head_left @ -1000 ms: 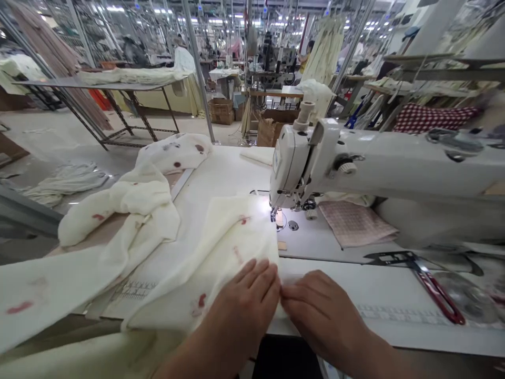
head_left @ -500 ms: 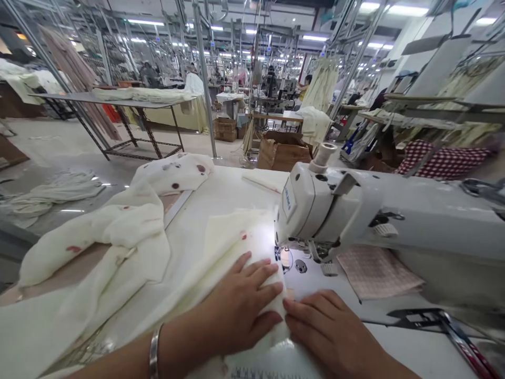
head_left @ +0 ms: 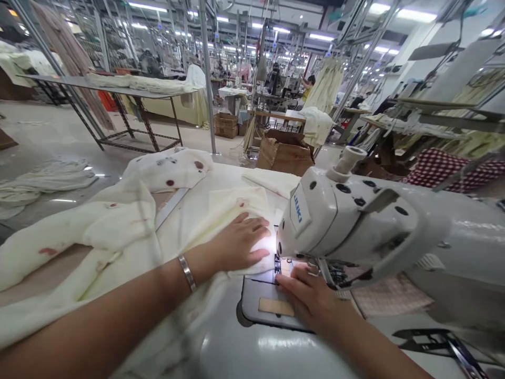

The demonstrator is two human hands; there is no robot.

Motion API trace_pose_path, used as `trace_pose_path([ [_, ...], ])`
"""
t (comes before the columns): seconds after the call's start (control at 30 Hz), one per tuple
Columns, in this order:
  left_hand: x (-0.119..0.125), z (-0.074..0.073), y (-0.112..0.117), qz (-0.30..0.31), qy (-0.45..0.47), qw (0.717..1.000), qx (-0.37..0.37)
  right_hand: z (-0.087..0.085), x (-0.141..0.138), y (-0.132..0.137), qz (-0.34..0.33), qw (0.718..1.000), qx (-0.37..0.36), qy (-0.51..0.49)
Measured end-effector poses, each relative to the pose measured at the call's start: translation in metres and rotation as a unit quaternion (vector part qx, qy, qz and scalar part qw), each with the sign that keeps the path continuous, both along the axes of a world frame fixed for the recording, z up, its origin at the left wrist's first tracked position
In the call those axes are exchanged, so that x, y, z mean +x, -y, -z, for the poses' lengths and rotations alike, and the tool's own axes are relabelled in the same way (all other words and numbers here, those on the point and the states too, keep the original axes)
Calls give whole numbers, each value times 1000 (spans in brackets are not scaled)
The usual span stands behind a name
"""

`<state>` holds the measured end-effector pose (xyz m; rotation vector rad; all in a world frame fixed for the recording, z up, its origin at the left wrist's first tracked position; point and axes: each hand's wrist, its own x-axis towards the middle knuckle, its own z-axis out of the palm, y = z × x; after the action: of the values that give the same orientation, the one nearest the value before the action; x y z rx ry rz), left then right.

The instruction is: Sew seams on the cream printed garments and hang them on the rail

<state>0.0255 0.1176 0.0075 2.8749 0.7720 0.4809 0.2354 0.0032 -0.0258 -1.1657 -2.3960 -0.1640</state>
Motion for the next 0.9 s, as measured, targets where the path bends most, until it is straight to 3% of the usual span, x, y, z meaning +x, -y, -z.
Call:
trace_pose_path([
  [0.1,3,0,0,-20,-10,1000,2,-16,-9,7,15,1000,0,-4],
  [0.17,2,3,24,-68,-28,997,8,-31,-18,18,7,1000,-3,-10],
  [0.27,-5,13,103,-127,-66,988,66,-47,-33,44,-27,999,-1,-25],
  [0.33,-11,20,164,-128,-61,982,128,-45,-40,64,-54,998,16,-21],
  [0.4,-14,19,202,-128,-61,981,130,-36,-44,83,-79,996,27,-4],
  [0.47,-13,12,201,-130,-53,986,88,-25,-44,98,-90,996,27,2],
  [0.57,-9,-1,147,-159,-43,985,45,-16,-38,113,-104,995,2,0],
  [0.67,-4,-12,106,-112,-20,991,73,-24,-32,116,-117,991,-39,-47],
  [0.73,-1,-27,112,-36,39,994,96,-38,-32,110,-26,993,-67,-97],
  [0.8,-4,-53,138,41,122,983,133,-58,-36,100,37,986,-81,-142],
  [0.9,-23,-103,176,83,164,966,180,-91,-40,84,-32,977,-121,-171],
])
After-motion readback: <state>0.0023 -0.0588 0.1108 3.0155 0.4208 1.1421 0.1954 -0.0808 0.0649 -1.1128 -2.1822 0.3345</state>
